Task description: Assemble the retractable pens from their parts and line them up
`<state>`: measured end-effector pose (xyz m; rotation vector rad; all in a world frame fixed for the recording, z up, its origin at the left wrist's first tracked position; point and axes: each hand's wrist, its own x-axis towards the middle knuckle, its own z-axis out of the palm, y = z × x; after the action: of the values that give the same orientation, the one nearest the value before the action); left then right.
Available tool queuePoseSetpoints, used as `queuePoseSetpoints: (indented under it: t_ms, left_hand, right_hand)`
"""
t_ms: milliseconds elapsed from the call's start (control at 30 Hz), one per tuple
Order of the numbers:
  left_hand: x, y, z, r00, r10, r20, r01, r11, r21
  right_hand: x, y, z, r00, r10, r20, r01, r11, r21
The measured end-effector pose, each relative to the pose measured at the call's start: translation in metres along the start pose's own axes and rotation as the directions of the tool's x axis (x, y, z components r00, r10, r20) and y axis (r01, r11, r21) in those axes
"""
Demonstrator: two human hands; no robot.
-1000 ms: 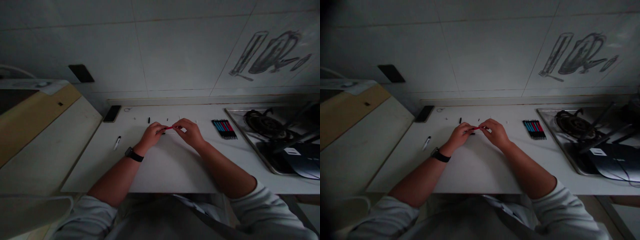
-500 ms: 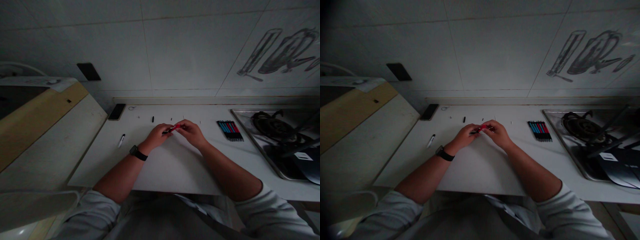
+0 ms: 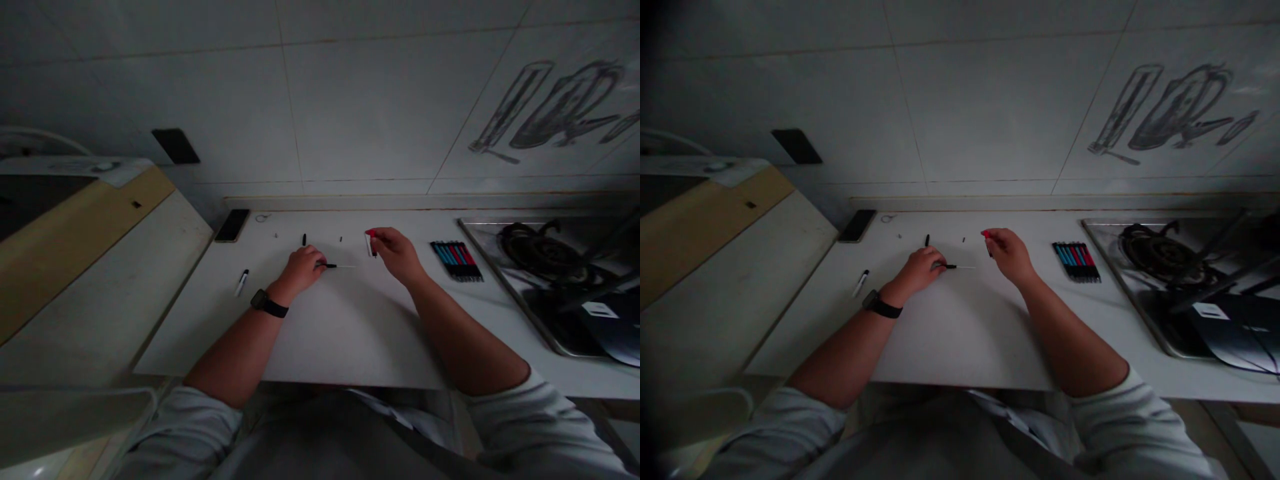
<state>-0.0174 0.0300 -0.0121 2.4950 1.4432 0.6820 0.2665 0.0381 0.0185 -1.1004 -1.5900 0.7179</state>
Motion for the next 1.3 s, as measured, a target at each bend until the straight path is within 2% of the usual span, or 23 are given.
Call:
queuePoseSetpoints:
  t_ms: [67, 167, 333, 700, 1000, 1300]
  left_hand:
    - [0.002, 0.001, -0.002, 0.999, 0.01, -0.041, -0.011, 1.0, -0.026]
    - [0.004, 0.002, -0.004, 0.992, -0.017, -0.124, 0.003, 0.994, -0.107]
    - [0.006, 0.005, -0.007, 0.979, -0.067, -0.192, 0.033, 0.985, -0.172]
    - [0.005, 0.008, -0.007, 0.982, -0.014, -0.187, -0.01, 0.992, -0.124]
    - [0.003, 0.022, -0.003, 0.989, 0.065, -0.135, -0.084, 0.987, -0.14]
    - [0.003, 0.025, -0.001, 0.994, 0.019, -0.11, -0.043, 0.974, -0.221]
  right_hand:
    - [-0.001, 0.002, -0.002, 0.998, -0.06, 0.023, 0.063, 0.988, -0.14]
    - [-0.001, 0.004, -0.006, 0.985, -0.115, 0.126, 0.148, 0.943, -0.299]
    - [-0.003, 0.001, -0.006, 0.957, -0.142, 0.251, 0.243, 0.866, -0.437]
    - [-0.007, -0.006, -0.003, 0.945, -0.123, 0.304, 0.26, 0.845, -0.468]
    - [-0.016, -0.004, 0.017, 0.877, -0.176, 0.447, 0.401, 0.783, -0.476]
    - [-0.019, -0.007, 0.019, 0.865, -0.207, 0.458, 0.437, 0.759, -0.482]
